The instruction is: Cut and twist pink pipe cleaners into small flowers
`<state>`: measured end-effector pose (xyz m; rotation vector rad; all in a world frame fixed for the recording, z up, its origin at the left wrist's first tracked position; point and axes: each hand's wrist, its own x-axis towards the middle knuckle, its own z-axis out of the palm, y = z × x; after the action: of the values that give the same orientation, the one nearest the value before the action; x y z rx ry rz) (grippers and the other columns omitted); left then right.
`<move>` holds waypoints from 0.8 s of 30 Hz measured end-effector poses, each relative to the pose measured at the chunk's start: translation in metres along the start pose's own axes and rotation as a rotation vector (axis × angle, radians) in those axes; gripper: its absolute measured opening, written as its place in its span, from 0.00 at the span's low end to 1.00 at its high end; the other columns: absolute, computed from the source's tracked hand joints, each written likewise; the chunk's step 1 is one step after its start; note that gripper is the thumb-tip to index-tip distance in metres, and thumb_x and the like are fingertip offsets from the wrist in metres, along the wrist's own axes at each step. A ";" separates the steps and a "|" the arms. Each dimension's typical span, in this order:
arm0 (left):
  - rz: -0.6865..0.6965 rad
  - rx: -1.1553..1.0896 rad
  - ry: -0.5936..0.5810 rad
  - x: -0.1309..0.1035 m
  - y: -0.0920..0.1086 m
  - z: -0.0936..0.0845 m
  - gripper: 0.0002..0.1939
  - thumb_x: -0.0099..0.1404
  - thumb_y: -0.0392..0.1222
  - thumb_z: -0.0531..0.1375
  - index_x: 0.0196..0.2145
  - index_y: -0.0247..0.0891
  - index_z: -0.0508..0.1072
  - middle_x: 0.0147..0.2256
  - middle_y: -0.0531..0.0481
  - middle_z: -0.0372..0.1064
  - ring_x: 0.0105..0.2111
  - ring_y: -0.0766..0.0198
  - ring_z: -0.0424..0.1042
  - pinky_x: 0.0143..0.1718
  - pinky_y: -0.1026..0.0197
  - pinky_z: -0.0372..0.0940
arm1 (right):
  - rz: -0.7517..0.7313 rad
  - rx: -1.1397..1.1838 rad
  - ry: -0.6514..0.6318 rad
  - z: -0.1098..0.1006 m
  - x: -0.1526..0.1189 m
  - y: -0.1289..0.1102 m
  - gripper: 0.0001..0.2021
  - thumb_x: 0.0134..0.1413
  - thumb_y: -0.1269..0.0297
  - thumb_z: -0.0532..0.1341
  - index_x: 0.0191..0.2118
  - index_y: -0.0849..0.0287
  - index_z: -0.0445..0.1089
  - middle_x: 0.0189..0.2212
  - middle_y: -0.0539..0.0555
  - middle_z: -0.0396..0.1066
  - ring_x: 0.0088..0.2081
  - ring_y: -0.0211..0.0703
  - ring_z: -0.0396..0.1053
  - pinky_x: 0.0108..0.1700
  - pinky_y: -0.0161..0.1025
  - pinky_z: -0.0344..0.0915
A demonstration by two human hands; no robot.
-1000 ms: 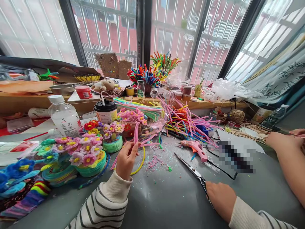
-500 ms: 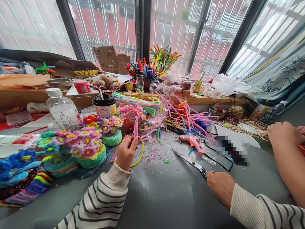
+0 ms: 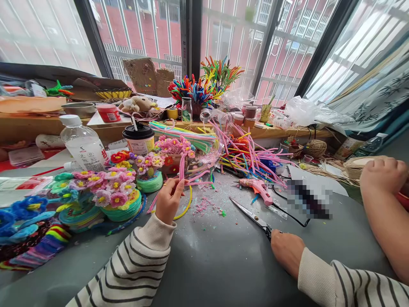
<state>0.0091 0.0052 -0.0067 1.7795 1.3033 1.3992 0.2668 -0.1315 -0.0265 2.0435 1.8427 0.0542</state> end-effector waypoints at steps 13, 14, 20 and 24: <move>0.020 0.027 0.000 0.001 -0.004 0.000 0.15 0.57 0.48 0.49 0.30 0.35 0.68 0.24 0.53 0.60 0.20 0.70 0.62 0.25 0.66 0.59 | 0.106 -0.010 -0.050 -0.001 -0.002 -0.014 0.10 0.46 0.79 0.48 0.28 0.71 0.65 0.17 0.61 0.66 0.26 0.52 0.70 0.22 0.40 0.61; 0.021 0.029 -0.002 0.000 -0.004 0.000 0.15 0.57 0.48 0.49 0.30 0.35 0.68 0.24 0.53 0.60 0.20 0.70 0.62 0.25 0.66 0.59 | 0.110 -0.010 -0.053 -0.001 -0.003 -0.015 0.09 0.46 0.79 0.48 0.28 0.71 0.65 0.17 0.61 0.66 0.26 0.52 0.70 0.22 0.40 0.61; 0.018 0.022 -0.019 0.000 -0.003 0.000 0.15 0.57 0.48 0.48 0.30 0.34 0.68 0.24 0.52 0.59 0.21 0.70 0.62 0.25 0.66 0.59 | 0.105 0.010 -0.139 -0.010 -0.004 -0.019 0.13 0.43 0.85 0.47 0.30 0.73 0.66 0.21 0.63 0.68 0.28 0.52 0.70 0.24 0.42 0.63; 0.017 0.015 -0.017 0.000 -0.003 0.000 0.15 0.57 0.48 0.48 0.30 0.35 0.68 0.24 0.52 0.59 0.21 0.70 0.62 0.25 0.66 0.59 | 0.115 0.026 -0.164 -0.013 -0.004 -0.020 0.16 0.42 0.87 0.44 0.32 0.74 0.66 0.24 0.65 0.69 0.30 0.52 0.70 0.26 0.45 0.64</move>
<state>0.0082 0.0064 -0.0090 1.8126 1.2954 1.3836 0.2436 -0.1307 -0.0200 2.1023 1.6358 -0.1032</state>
